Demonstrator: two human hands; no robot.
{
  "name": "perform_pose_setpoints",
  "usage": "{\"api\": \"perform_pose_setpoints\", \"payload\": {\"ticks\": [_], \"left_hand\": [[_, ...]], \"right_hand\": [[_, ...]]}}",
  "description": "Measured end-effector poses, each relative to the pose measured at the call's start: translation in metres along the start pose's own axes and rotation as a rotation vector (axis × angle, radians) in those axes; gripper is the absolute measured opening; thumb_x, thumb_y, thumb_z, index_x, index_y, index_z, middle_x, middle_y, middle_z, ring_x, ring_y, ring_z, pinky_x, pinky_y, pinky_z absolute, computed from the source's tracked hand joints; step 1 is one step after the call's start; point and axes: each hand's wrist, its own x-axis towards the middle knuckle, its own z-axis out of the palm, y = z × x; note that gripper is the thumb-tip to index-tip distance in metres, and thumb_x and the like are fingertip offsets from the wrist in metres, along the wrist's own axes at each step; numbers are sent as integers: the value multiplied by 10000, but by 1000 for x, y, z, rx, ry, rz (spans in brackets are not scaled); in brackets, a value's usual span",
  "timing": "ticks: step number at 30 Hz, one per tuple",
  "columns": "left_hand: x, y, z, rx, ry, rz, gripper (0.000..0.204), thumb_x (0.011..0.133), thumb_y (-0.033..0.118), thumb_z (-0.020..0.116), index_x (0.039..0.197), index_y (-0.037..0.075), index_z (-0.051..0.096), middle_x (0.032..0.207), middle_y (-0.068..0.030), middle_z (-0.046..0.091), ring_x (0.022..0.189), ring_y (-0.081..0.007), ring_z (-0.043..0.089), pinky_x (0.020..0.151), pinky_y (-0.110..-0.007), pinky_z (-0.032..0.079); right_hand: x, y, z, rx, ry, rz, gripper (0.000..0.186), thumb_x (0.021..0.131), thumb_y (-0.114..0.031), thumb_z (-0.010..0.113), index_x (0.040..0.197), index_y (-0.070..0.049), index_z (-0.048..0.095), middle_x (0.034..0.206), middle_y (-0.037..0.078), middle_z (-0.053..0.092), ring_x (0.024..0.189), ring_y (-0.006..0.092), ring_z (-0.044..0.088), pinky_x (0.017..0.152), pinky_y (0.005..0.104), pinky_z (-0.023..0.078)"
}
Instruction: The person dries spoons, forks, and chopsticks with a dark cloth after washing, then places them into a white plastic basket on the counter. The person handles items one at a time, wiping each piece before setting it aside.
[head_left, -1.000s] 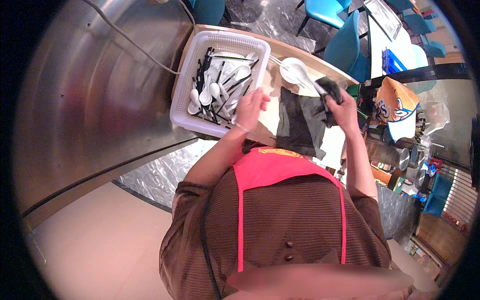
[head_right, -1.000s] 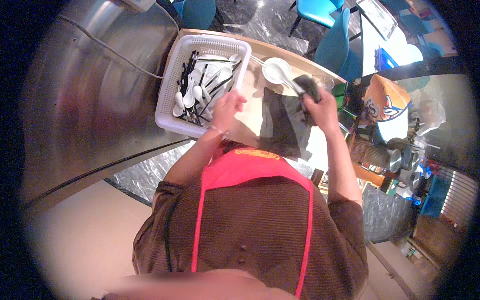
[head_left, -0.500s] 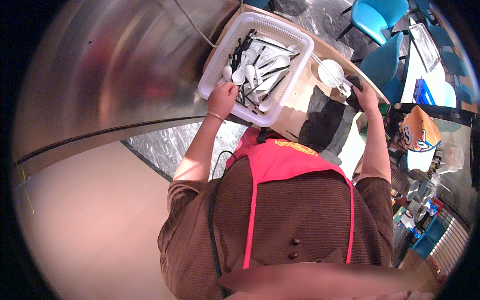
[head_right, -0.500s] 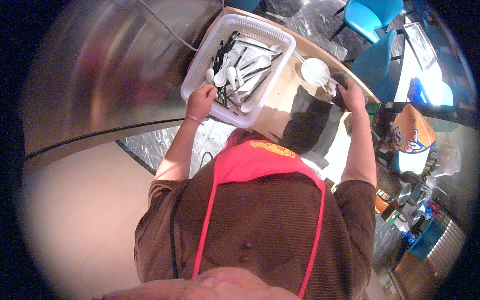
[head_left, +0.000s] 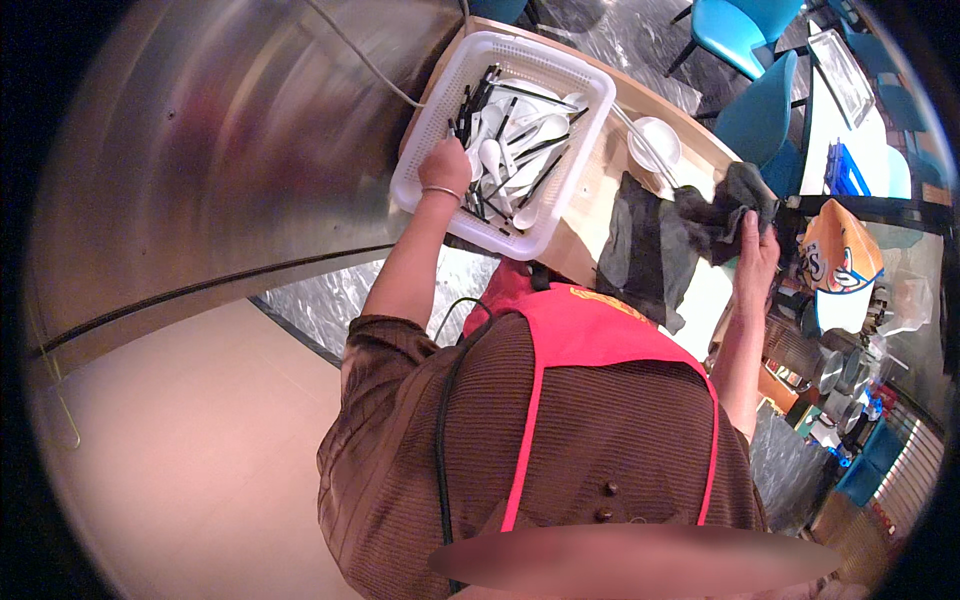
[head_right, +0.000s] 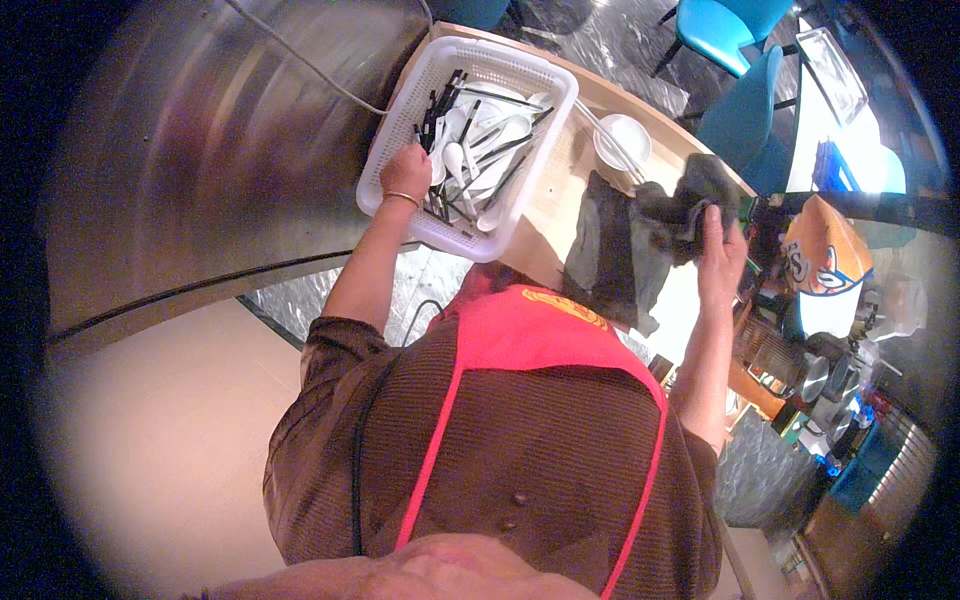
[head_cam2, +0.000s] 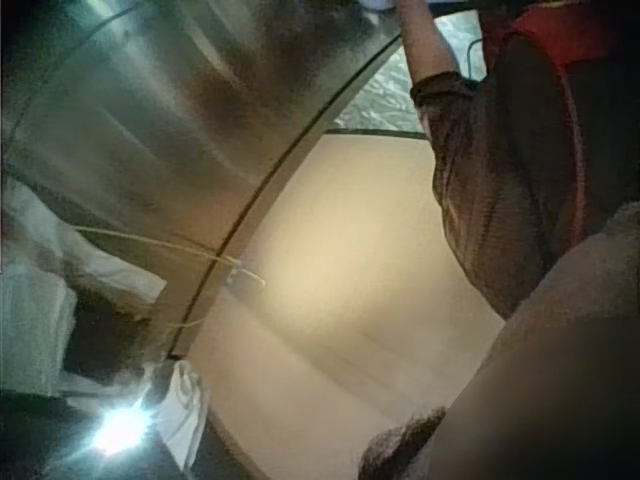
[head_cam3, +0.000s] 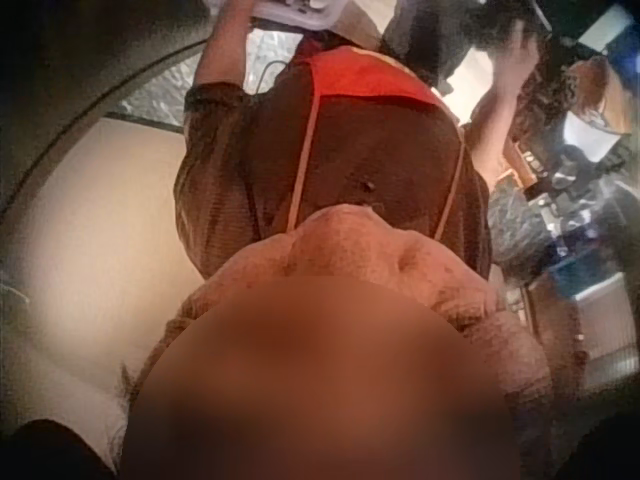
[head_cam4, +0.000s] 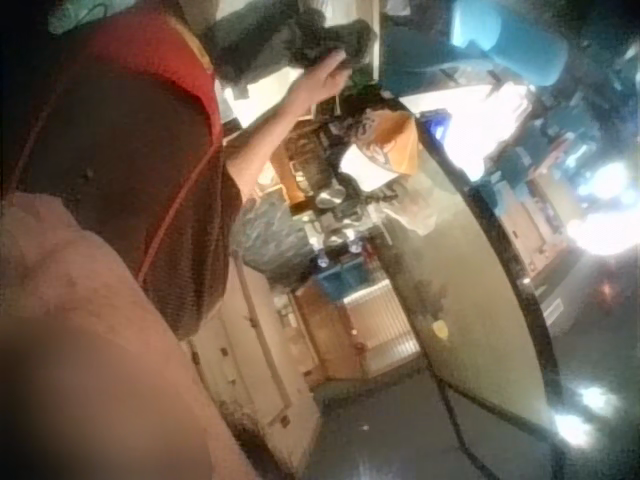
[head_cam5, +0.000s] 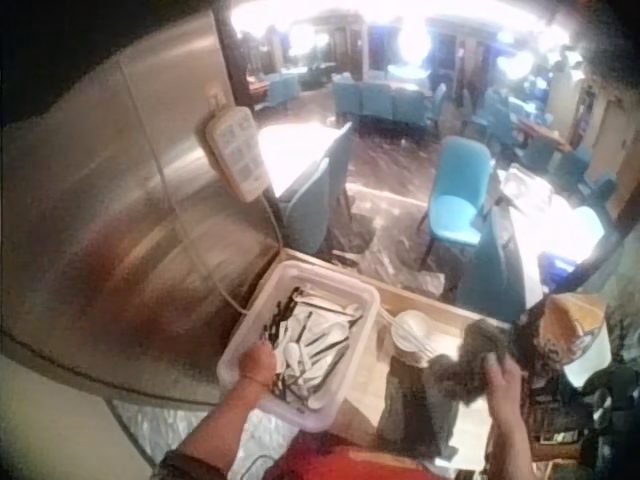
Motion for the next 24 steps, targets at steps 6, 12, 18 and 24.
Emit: {"api": "perform_pose_setpoints", "payload": {"ticks": [6,12,18,24], "left_hand": [[-42,55,-37,-1055,-11,29,134,926,148,752,952,26,703,822,-48,714,759,-124,657,716,-310,544],[-129,182,-54,-1054,53,95,78,930,45,707,1000,17,691,885,-117,729,813,-207,703,764,-337,548],[-120,155,-107,-596,234,593,189,952,138,681,1128,72,662,962,-135,664,895,-361,665,774,-453,552],[-113,156,-110,-324,-299,686,297,982,203,670,1257,92,650,1099,-163,727,940,-375,711,814,-449,575]], "right_hand": [[-37,1,71,-94,-167,293,550,1062,-492,539,1161,31,675,1120,150,709,1035,242,631,954,391,471],[-65,-10,153,377,-568,348,316,1044,-213,647,1294,-20,648,1054,5,707,927,76,606,848,292,515],[-42,10,115,-182,-607,-145,261,982,-117,681,1231,-37,670,950,170,747,862,270,715,815,375,553],[-22,-17,88,-654,-737,-495,270,887,-167,744,1115,-58,651,947,220,697,933,442,675,752,480,543]]}}
